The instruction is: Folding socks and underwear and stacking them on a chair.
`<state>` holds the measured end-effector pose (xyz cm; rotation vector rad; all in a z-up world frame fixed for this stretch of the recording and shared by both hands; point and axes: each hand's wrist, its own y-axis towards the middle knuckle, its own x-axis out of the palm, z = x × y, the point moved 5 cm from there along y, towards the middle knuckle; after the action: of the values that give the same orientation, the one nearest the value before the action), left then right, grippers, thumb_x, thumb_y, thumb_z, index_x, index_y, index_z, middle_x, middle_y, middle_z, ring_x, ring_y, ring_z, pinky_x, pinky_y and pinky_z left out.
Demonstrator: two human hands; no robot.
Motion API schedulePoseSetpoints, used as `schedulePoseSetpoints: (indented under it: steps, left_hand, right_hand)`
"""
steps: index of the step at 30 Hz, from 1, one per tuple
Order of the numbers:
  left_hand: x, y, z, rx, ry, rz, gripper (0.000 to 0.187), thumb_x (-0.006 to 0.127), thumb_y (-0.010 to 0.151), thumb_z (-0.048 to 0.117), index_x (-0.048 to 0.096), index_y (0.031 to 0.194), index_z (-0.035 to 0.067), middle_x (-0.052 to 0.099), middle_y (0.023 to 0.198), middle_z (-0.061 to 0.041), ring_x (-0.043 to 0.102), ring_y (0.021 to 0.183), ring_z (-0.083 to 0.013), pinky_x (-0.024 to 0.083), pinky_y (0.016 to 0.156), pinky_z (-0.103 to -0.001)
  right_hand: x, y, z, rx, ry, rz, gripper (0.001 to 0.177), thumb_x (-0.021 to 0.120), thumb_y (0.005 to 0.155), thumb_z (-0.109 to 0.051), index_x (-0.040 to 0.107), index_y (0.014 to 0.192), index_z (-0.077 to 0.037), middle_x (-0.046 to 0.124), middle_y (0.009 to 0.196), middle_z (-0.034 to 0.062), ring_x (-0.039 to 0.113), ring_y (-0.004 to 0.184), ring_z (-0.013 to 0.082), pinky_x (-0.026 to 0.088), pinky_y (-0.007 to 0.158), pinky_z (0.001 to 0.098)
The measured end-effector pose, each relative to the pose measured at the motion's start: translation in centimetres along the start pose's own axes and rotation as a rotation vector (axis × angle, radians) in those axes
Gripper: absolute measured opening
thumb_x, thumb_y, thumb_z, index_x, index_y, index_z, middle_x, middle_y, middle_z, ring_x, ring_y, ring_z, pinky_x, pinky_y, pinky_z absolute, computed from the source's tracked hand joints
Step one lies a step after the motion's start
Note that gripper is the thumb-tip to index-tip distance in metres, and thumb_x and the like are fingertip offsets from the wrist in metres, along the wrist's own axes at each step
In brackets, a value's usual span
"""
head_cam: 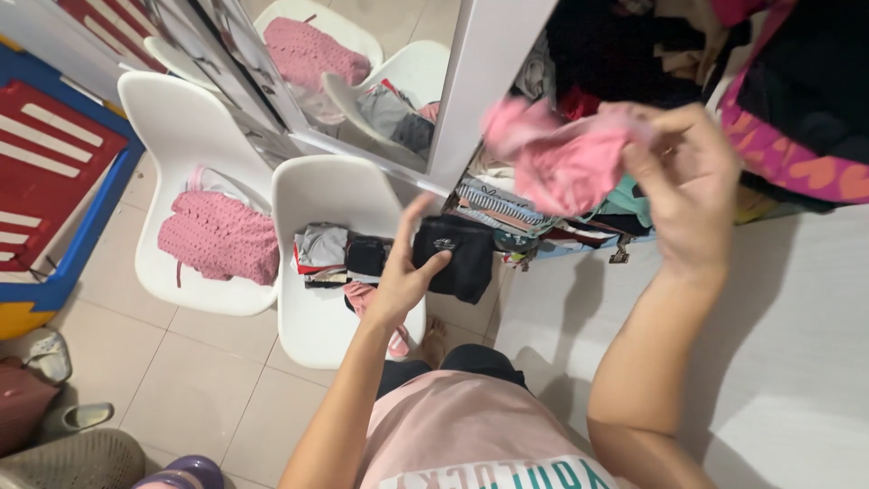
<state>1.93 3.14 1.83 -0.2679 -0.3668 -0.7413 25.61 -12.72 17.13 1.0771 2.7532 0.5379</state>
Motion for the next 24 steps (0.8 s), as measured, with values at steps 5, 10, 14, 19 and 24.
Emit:
schedulePoseSetpoints:
  steps: [5, 10, 14, 19, 24]
  left_hand:
    - [0.7, 0.1, -3.8, -0.047, 0.262, -0.27, 0.034, 0.054, 0.095, -0.003, 0.072, 0.125, 0.002, 0.075, 0.121, -0.004, 0.064, 0.114, -0.0086, 0.045, 0.105, -0.025]
    - [0.4, 0.4, -2.5, -0.031, 0.443, -0.142, 0.036, 0.055, 0.095, -0.002, 0.072, 0.126, 0.004, 0.077, 0.107, -0.003, 0.064, 0.097, -0.0075, 0.051, 0.09, -0.024]
    - [-1.8, 1.2, -4.6, -0.013, 0.38, -0.165, 0.037, 0.055, 0.095, -0.005, 0.071, 0.127, 0.005, 0.076, 0.113, -0.005, 0.066, 0.103, -0.0088, 0.053, 0.093, -0.023]
    - [-6.3, 0.5, -10.5, -0.089, 0.244, -0.035, 0.053, 0.062, 0.09, -0.009, 0.058, 0.14, 0.009, 0.065, 0.124, -0.008, 0.062, 0.111, -0.0144, 0.051, 0.094, -0.025]
    - [-16.1, -3.1, -23.9, -0.373, 0.312, 0.11, 0.084, 0.068, 0.076, -0.012, 0.04, 0.15, 0.016, 0.059, 0.125, -0.009, 0.06, 0.111, -0.0205, 0.051, 0.092, -0.029]
  right_hand:
    - [3.7, -3.1, -0.5, -0.078, -0.156, -0.227, 0.021, 0.077, 0.093, -0.009, 0.059, 0.101, -0.002, 0.06, 0.135, 0.0119, 0.058, 0.117, 0.0123, 0.049, 0.1, 0.0255]
    - [1.7, -5.7, 3.4, 0.047, 0.0, -0.259, 0.019, 0.079, 0.095, -0.006, 0.061, 0.099, -0.002, 0.065, 0.122, 0.0135, 0.06, 0.098, 0.0109, 0.049, 0.086, 0.0238]
    - [-0.5, -7.5, 5.3, 0.046, 0.238, -0.11, 0.023, 0.078, 0.106, -0.004, 0.057, 0.099, -0.005, 0.061, 0.095, 0.0044, 0.055, 0.085, 0.0082, 0.045, 0.082, 0.0223]
    - [0.6, -8.4, 6.1, 0.187, 0.107, -0.035, 0.023, 0.076, 0.106, -0.005, 0.056, 0.117, -0.005, 0.061, 0.106, 0.0019, 0.057, 0.095, 0.0062, 0.046, 0.091, 0.02]
    - [4.6, -10.0, 10.4, 0.361, 0.055, -0.075, 0.031, 0.072, 0.101, -0.004, 0.059, 0.129, -0.003, 0.065, 0.116, -0.0005, 0.061, 0.103, 0.0058, 0.051, 0.093, 0.0206]
